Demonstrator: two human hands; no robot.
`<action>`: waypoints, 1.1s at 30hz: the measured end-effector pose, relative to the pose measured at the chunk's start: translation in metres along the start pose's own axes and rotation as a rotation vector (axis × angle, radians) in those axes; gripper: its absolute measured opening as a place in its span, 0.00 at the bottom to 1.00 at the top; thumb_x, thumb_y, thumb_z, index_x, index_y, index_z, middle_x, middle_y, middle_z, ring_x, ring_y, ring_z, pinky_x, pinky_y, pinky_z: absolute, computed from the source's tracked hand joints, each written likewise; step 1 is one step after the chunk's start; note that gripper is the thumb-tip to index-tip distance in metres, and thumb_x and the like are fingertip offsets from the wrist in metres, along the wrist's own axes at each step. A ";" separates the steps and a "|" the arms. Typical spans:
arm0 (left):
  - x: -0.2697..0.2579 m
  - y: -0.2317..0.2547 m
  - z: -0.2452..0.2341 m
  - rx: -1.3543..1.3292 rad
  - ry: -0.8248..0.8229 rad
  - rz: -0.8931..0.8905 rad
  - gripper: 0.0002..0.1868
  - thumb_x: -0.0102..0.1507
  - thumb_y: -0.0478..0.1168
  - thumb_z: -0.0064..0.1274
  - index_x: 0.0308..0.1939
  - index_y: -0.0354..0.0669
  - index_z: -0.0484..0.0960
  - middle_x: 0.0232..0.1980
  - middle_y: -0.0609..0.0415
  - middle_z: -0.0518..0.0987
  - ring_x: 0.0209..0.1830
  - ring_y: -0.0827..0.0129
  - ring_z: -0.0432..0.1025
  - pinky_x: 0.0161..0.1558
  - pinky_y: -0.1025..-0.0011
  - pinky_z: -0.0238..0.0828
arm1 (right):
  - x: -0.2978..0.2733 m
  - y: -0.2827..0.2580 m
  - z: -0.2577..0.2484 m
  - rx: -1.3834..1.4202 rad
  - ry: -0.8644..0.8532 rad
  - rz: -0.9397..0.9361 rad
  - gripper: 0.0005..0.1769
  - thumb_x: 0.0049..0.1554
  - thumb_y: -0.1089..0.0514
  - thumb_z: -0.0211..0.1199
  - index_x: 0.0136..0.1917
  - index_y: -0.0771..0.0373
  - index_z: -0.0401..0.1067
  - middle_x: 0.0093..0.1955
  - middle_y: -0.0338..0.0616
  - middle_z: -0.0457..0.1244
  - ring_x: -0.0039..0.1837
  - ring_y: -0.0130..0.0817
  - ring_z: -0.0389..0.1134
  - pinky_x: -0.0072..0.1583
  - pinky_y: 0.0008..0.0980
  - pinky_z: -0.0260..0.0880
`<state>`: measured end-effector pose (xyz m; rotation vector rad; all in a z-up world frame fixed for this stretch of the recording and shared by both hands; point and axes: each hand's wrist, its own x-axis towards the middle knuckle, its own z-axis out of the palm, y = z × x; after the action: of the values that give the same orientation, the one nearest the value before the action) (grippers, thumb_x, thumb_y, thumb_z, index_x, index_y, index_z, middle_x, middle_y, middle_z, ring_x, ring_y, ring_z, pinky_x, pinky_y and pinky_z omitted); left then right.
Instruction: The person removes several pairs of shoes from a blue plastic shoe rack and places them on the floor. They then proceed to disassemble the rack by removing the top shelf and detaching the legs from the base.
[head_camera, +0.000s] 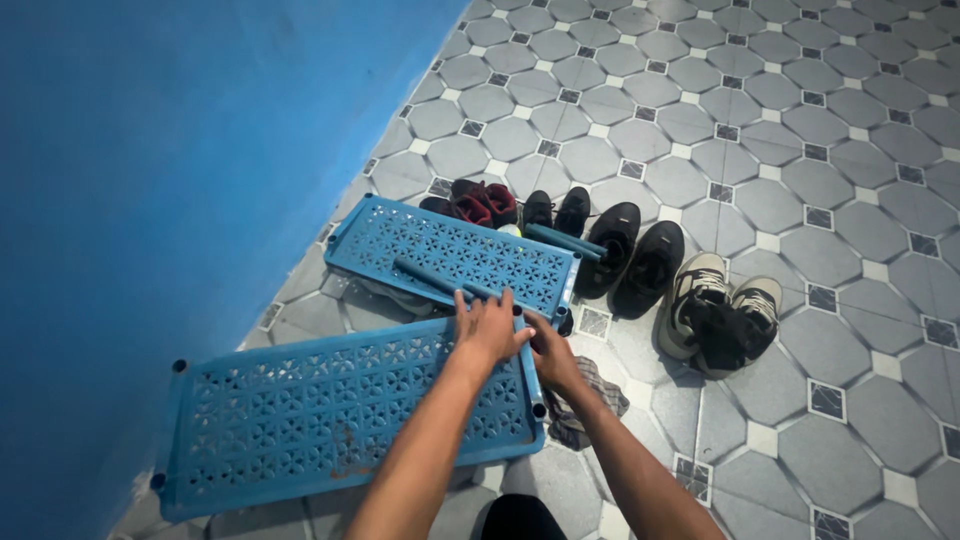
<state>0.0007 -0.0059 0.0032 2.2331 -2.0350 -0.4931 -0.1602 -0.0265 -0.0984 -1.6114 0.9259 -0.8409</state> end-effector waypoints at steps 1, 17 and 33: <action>0.005 0.000 -0.004 0.009 -0.081 -0.024 0.46 0.58 0.67 0.56 0.71 0.43 0.68 0.65 0.38 0.75 0.70 0.41 0.65 0.77 0.34 0.30 | 0.003 0.000 -0.001 -0.033 -0.013 0.016 0.28 0.58 0.63 0.63 0.71 0.65 0.63 0.65 0.52 0.66 0.64 0.33 0.69 0.63 0.33 0.69; 0.039 -0.007 0.003 -0.252 -0.323 -0.097 0.45 0.53 0.66 0.55 0.68 0.46 0.73 0.64 0.35 0.77 0.65 0.42 0.72 0.67 0.49 0.66 | 0.043 0.119 0.038 0.450 -0.017 -0.028 0.10 0.58 0.64 0.59 0.52 0.67 0.76 0.49 0.36 0.68 0.49 0.24 0.67 0.50 0.28 0.71; 0.020 -0.006 -0.016 -0.215 -0.369 -0.091 0.36 0.57 0.64 0.47 0.63 0.52 0.83 0.65 0.38 0.78 0.66 0.43 0.72 0.69 0.55 0.66 | 0.051 0.165 0.056 0.560 -0.020 0.031 0.09 0.60 0.63 0.57 0.39 0.63 0.74 0.39 0.32 0.67 0.40 0.22 0.66 0.39 0.27 0.67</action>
<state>0.0120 -0.0277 0.0134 2.2408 -1.9179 -1.1493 -0.1130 -0.0724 -0.2680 -1.1138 0.6235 -0.9575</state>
